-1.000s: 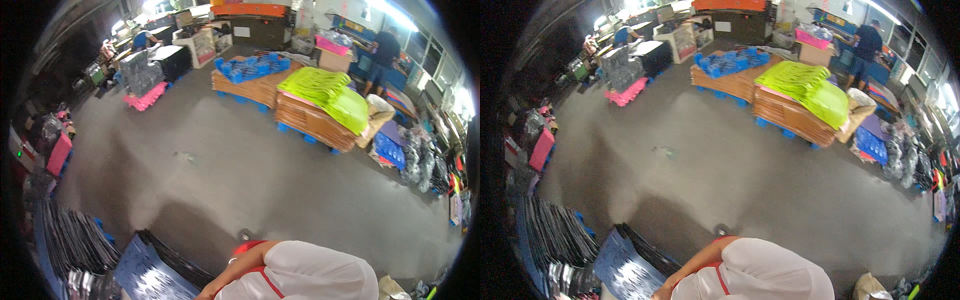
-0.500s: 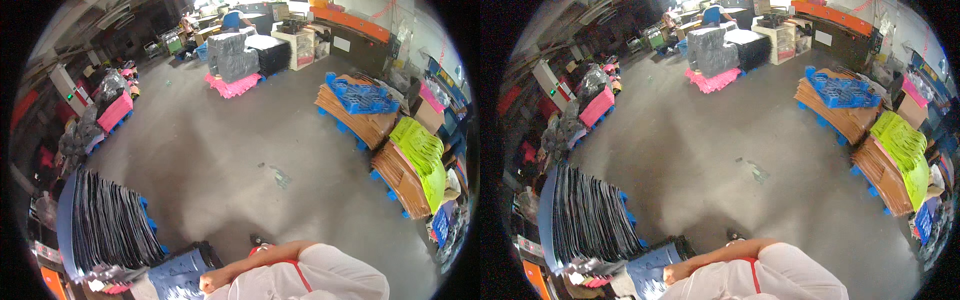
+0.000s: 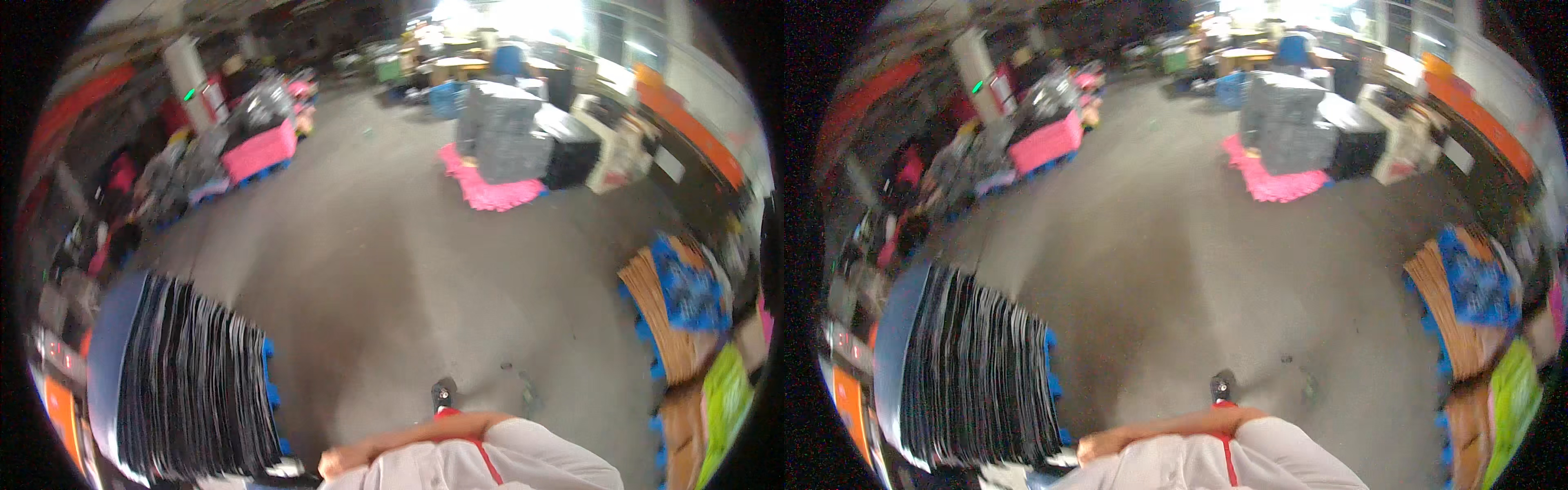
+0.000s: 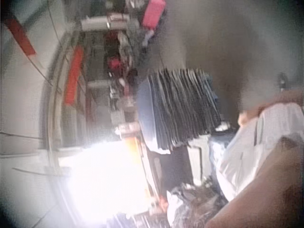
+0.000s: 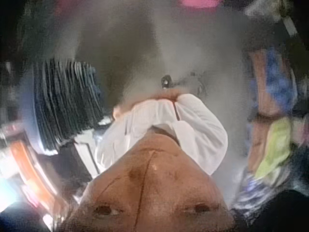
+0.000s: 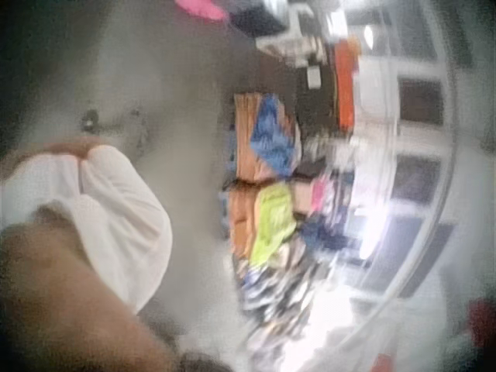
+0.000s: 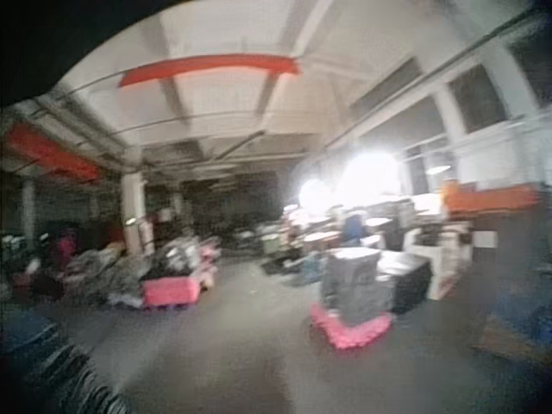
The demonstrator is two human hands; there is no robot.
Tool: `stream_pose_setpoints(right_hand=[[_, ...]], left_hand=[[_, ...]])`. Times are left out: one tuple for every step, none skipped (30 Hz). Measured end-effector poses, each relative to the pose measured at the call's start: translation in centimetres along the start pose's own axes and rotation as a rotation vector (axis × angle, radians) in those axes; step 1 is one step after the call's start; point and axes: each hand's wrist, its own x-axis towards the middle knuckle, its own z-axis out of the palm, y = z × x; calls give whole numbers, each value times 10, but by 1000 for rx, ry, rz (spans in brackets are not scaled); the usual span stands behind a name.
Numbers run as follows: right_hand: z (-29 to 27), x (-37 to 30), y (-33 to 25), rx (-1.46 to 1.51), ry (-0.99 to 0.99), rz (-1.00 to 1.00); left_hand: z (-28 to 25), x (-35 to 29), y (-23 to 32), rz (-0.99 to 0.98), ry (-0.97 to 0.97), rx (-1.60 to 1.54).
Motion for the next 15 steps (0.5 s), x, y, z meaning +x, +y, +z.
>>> stream_pose_setpoints(right_hand=[[-37,-3,-8,-53,-127,207],[-65,-2,-19,1,-71,316],[-100,2,-27,-45,-156,336],[-128,16,-33,-24,-193,243],[-150,31,-37,-45,-256,254],[-172,43,-38,-42,-289,244],[-194,51,-36,-39,-317,247],[-217,61,-29,-17,-354,280],[-239,69,-19,-3,-387,315],[-263,76,-9,15,-394,331],[-285,85,4,10,-373,169],[-314,93,17,47,-352,222],[-342,105,28,51,-329,307],[-371,120,41,47,-294,423],[-395,133,51,44,-198,397]], left_hand=[[-12,15,-7,-55,9,-34],[-25,28,-13,-106,12,-56],[-39,39,-20,-166,25,-87],[-54,46,-27,-230,41,-127],[-69,52,-31,-288,43,-159],[-85,61,-36,-335,51,-195],[-101,71,-43,-382,61,-233],[-117,85,-51,-418,72,-270],[-133,102,-58,-449,84,-300],[-150,122,-67,-466,88,-324],[-167,144,-78,-476,91,-338],[-188,169,-88,-481,91,-342],[-210,191,-100,-478,88,-334],[-234,215,-112,-469,82,-315],[-259,237,-123,-443,70,-287]])
